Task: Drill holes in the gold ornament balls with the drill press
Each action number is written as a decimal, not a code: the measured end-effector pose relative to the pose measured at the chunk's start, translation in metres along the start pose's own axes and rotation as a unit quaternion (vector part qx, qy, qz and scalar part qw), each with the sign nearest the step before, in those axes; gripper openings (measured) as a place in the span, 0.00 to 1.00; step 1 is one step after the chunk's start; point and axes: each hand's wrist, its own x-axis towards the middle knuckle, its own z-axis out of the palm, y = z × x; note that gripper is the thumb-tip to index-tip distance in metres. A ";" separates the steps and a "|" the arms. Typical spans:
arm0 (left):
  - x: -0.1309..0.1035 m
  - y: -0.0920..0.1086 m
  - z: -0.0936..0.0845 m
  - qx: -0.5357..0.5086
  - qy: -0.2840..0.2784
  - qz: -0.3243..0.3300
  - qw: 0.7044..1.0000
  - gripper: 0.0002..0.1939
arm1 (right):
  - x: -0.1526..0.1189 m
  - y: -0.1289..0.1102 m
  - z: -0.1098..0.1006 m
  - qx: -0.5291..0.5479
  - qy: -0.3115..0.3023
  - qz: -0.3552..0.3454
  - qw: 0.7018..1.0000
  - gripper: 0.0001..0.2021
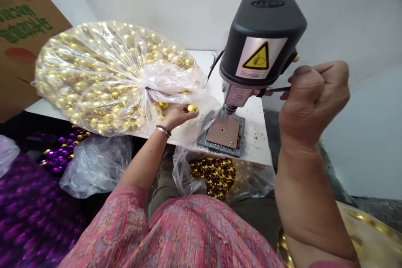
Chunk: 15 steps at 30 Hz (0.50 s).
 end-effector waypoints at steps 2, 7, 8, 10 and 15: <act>-0.017 0.002 0.012 -0.193 -0.110 0.027 0.975 0.22 | 0.003 -0.001 0.000 -0.002 -0.004 -0.004 1.000 0.17; -0.039 0.007 0.050 -0.411 -0.197 -0.032 0.889 0.28 | 0.038 -0.004 0.009 0.006 -0.044 0.045 0.998 0.17; -0.040 0.008 0.056 -0.422 -0.195 -0.043 0.884 0.29 | 0.048 -0.005 0.012 0.004 -0.041 0.071 0.997 0.19; -0.041 0.009 0.064 -0.442 -0.189 -0.056 0.875 0.30 | 0.065 -0.005 0.020 0.016 -0.066 0.117 0.991 0.20; -0.040 0.012 0.070 -0.456 -0.178 -0.049 0.871 0.32 | 0.084 0.009 0.034 0.033 -0.085 0.122 0.988 0.19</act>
